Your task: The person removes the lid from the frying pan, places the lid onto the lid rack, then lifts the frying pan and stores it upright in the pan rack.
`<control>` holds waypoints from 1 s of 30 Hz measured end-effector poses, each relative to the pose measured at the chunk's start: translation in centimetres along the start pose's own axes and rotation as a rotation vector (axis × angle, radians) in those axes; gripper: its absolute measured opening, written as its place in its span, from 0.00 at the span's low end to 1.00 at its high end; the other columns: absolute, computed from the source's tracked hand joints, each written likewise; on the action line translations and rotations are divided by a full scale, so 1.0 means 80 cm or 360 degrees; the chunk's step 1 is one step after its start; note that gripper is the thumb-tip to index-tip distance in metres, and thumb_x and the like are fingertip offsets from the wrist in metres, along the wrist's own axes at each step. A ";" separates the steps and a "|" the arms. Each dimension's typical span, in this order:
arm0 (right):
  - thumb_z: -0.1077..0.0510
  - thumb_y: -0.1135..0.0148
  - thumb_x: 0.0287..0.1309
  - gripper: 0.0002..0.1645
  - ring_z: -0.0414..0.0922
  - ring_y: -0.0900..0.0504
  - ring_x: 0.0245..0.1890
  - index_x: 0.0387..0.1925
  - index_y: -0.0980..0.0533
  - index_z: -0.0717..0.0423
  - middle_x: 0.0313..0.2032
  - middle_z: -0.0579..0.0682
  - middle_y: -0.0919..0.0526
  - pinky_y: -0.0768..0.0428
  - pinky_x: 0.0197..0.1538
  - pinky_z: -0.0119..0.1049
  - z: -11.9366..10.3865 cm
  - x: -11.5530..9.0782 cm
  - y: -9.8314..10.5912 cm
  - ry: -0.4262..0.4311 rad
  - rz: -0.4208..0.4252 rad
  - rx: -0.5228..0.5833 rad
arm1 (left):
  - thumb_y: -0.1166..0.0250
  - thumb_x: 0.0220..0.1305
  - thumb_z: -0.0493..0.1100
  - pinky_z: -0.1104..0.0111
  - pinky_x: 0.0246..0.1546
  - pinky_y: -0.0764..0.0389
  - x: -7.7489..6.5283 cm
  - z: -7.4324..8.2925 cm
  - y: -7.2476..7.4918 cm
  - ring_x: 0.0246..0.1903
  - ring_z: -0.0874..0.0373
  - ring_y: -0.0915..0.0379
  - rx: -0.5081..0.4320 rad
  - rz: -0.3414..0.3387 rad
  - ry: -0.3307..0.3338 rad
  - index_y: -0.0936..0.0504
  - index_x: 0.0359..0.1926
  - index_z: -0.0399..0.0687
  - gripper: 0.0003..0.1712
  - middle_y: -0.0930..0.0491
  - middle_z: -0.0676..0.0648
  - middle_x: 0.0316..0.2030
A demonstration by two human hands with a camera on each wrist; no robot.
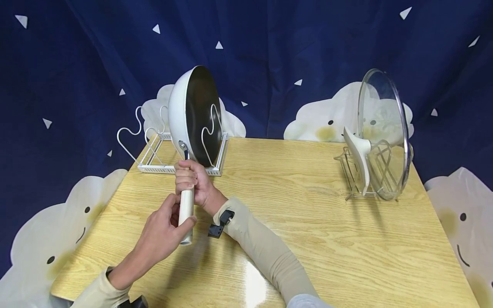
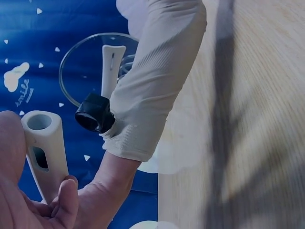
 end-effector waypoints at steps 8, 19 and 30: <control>0.62 0.46 0.65 0.25 0.34 0.45 0.09 0.18 0.48 0.45 0.11 0.35 0.50 0.37 0.15 0.27 0.003 -0.002 0.003 0.0005 0.0029 -0.0009 | 0.31 0.58 0.45 0.69 0.24 0.26 -0.004 -0.004 -0.003 0.25 0.63 0.28 0.0000 0.0022 -0.0012 0.25 0.55 0.49 0.24 0.22 0.53 0.28; 0.62 0.46 0.66 0.26 0.34 0.46 0.09 0.18 0.49 0.45 0.11 0.36 0.49 0.35 0.15 0.29 0.002 -0.008 0.013 -0.0016 0.0076 -0.0050 | 0.31 0.57 0.44 0.70 0.24 0.26 -0.008 -0.014 -0.015 0.25 0.64 0.28 -0.0033 0.0054 -0.0037 0.25 0.52 0.51 0.22 0.23 0.55 0.27; 0.62 0.43 0.64 0.25 0.34 0.45 0.09 0.17 0.45 0.46 0.11 0.36 0.49 0.31 0.16 0.29 0.002 -0.010 0.020 -0.0021 0.0120 -0.0119 | 0.30 0.56 0.44 0.71 0.24 0.27 -0.011 -0.026 -0.023 0.25 0.63 0.29 -0.0041 0.0088 -0.0041 0.26 0.53 0.49 0.24 0.24 0.55 0.27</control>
Point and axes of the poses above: each hand's wrist, its own x-axis towards the middle knuckle, its own y-axis out of the back of the hand, z = x × y, the point moved 1 cm from there along x, towards the middle knuckle
